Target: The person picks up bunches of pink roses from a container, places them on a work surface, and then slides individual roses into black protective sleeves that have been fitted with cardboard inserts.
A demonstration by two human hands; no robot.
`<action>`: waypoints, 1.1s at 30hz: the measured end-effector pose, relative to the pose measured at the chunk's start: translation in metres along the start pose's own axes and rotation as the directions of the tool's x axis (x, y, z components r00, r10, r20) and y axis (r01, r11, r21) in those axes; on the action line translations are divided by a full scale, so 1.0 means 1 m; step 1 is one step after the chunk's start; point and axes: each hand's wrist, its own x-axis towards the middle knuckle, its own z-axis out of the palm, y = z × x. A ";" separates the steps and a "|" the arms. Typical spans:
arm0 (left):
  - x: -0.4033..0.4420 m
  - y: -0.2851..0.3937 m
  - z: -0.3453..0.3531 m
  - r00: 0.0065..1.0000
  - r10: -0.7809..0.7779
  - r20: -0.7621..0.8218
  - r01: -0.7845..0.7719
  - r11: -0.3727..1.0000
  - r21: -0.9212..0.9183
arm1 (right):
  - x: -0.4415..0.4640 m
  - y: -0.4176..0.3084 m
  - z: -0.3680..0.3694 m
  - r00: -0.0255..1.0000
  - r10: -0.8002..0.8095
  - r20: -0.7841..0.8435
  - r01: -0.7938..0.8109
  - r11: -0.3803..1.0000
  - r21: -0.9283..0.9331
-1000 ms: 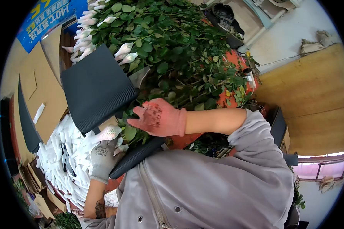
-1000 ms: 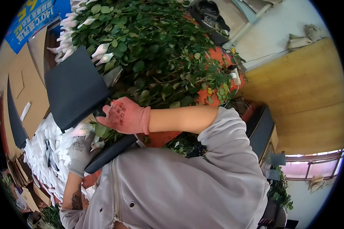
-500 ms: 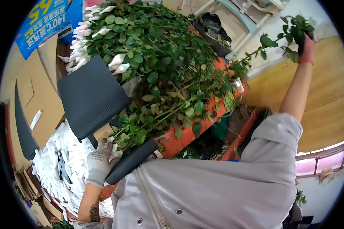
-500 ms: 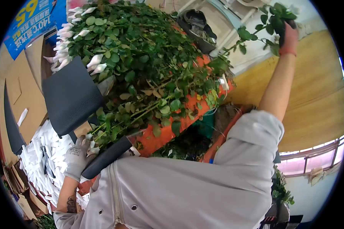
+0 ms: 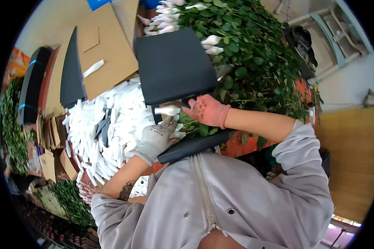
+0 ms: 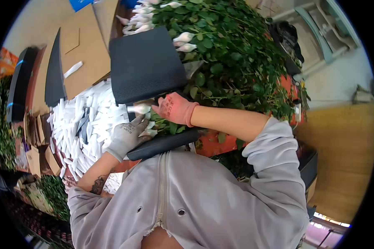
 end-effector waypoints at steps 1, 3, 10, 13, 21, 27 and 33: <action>-0.001 0.000 0.000 1.000 -0.007 -0.014 0.007 1.000 -0.020 | 0.020 0.005 0.067 0.982 -0.012 -0.186 -0.013 0.991 -0.132; -0.003 0.002 -0.008 0.999 0.013 -0.045 -0.012 1.000 0.023 | 0.029 0.006 0.084 0.930 -0.054 -0.365 -0.038 0.970 -0.241; 0.005 0.001 -0.010 1.000 0.017 0.017 -0.017 1.000 0.021 | 0.004 -0.013 -0.016 0.993 0.081 0.086 -0.037 0.903 -0.428; 0.005 0.003 -0.014 0.999 0.007 0.039 -0.007 1.000 0.007 | -0.004 -0.019 -0.021 0.870 0.095 -0.484 -0.076 0.995 0.059; 0.004 -0.001 -0.004 0.999 0.018 -0.037 -0.018 1.000 -0.004 | 0.024 0.000 0.016 0.949 0.246 -0.198 -0.179 0.936 0.305; 0.004 0.002 -0.008 0.999 -0.031 -0.012 0.030 0.999 -0.037 | 0.030 -0.002 0.038 0.913 0.252 -0.322 -0.093 0.894 0.437; 0.012 -0.001 -0.020 0.998 0.055 0.015 -0.055 0.998 0.033 | 0.024 -0.009 0.021 0.936 0.256 -0.244 -0.158 0.920 0.360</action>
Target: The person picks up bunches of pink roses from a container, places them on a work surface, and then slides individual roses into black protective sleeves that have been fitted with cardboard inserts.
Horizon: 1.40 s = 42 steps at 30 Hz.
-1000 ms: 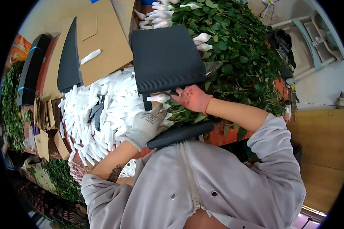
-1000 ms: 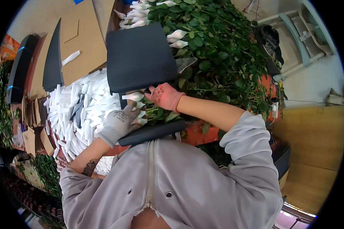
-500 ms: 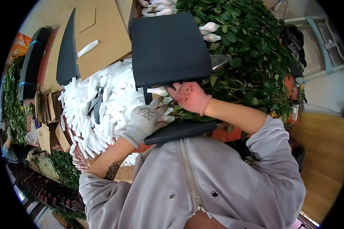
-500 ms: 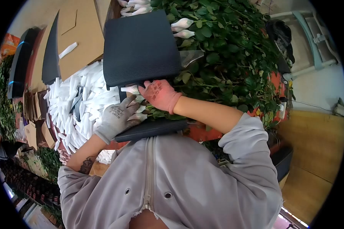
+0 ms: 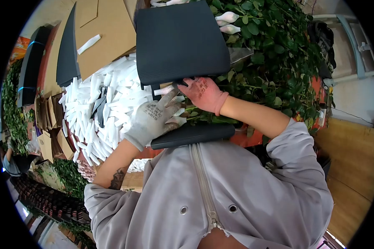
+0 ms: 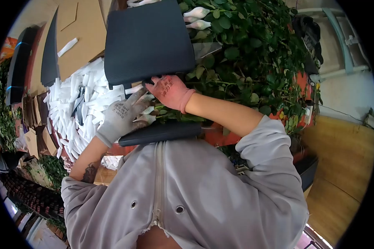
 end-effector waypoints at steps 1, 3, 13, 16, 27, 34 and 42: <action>0.000 -0.004 0.005 0.999 0.037 -0.017 -0.038 0.998 -0.051 | -0.006 -0.004 -0.007 0.998 -0.017 -0.055 0.016 1.000 -0.021; -0.002 -0.007 0.004 0.998 0.062 -0.029 -0.064 0.994 -0.086 | -0.015 -0.010 -0.039 0.989 -0.139 -0.040 0.137 0.989 -0.053; -0.026 -0.031 0.002 0.989 0.013 -0.145 -0.048 0.970 -0.240 | -0.011 -0.018 0.005 0.860 -0.478 0.177 0.452 0.876 0.169; -0.029 -0.027 0.018 1.000 -0.007 -0.006 0.006 0.989 -0.150 | -0.013 -0.022 -0.003 0.889 -0.429 0.159 0.413 0.902 0.126; -0.037 -0.041 0.027 0.973 0.211 -0.090 -0.213 0.977 -0.020 | -0.015 -0.020 0.017 0.924 -0.366 0.110 0.335 0.914 0.227; -0.067 -0.078 0.017 0.996 -0.060 0.071 0.059 0.998 0.012 | -0.012 -0.019 0.003 0.903 -0.336 0.268 0.272 0.930 0.249; -0.033 -0.015 -0.021 0.974 0.198 -0.111 -0.227 0.838 -0.497 | -0.014 -0.020 0.002 0.894 -0.406 0.189 0.368 0.906 0.207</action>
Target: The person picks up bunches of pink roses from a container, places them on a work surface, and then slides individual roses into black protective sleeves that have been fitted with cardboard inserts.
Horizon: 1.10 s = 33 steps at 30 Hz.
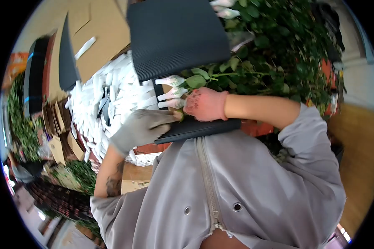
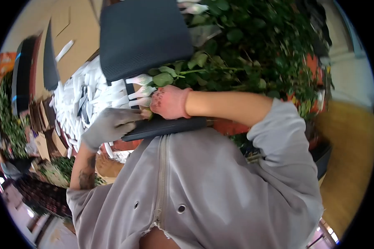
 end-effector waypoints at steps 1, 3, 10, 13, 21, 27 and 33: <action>0.002 -0.011 0.013 0.997 -0.041 0.071 0.040 0.999 0.020 | -0.004 -0.001 -0.010 1.000 0.015 0.008 -0.015 1.000 -0.018; 0.002 -0.023 0.017 0.996 -0.064 0.066 0.067 0.996 -0.059 | -0.006 -0.007 -0.032 0.980 0.200 0.005 -0.200 0.979 0.033; -0.006 -0.040 0.028 0.978 -0.118 0.174 0.180 0.896 -0.407 | 0.006 -0.006 -0.020 0.971 0.237 0.021 -0.234 0.966 -0.109; -0.009 -0.046 0.034 0.991 -0.065 0.121 0.113 0.884 -0.453 | 0.008 -0.008 -0.010 0.985 0.166 -0.052 -0.173 0.968 -0.180; -0.002 -0.035 0.032 0.938 -0.146 -0.314 0.194 0.973 0.125 | 0.010 -0.007 -0.001 0.988 0.150 -0.036 -0.154 0.960 -0.234; -0.009 -0.060 0.042 0.943 -0.060 -0.326 0.173 0.928 0.329 | 0.011 -0.005 -0.001 0.977 0.212 0.017 -0.207 0.967 -0.146; -0.044 -0.052 0.000 0.837 -0.402 -0.371 0.534 0.749 0.392 | 0.007 -0.004 -0.005 0.985 0.171 -0.026 -0.173 0.979 -0.111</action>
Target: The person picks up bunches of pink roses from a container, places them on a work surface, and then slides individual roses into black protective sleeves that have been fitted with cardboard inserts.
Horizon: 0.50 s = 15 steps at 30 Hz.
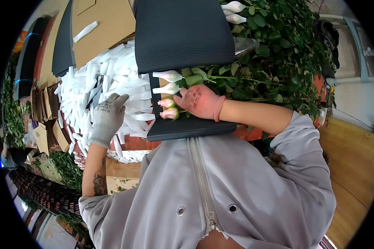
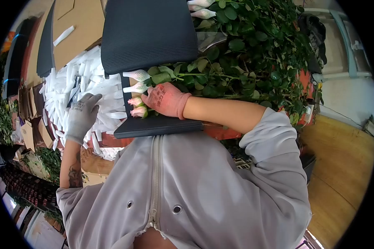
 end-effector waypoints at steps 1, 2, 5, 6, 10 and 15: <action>0.003 0.009 0.000 1.000 -0.002 -0.004 0.002 1.000 0.005 | 0.000 0.000 0.000 1.000 -0.002 -0.006 0.002 1.000 -0.002; 0.005 0.016 0.001 0.971 0.216 -0.098 -0.218 0.976 -0.002 | -0.001 0.000 0.001 0.999 -0.021 -0.026 0.021 1.000 -0.016; 0.016 0.058 0.002 0.880 0.468 -0.088 -0.469 0.820 -0.328 | -0.002 -0.002 -0.004 0.997 -0.061 -0.048 0.060 0.998 -0.014; 0.020 0.065 0.008 0.896 0.434 0.090 -0.392 0.870 -0.299 | -0.004 -0.003 -0.005 1.000 -0.019 -0.009 0.019 1.000 -0.014; 0.026 0.056 0.023 0.898 0.431 0.093 -0.363 0.843 -0.396 | -0.013 0.006 -0.001 0.988 -0.111 -0.103 0.111 0.994 -0.013; 0.028 0.058 0.023 0.908 0.409 0.093 -0.334 0.839 -0.429 | 0.004 -0.005 -0.006 0.978 -0.057 0.201 0.045 0.997 0.065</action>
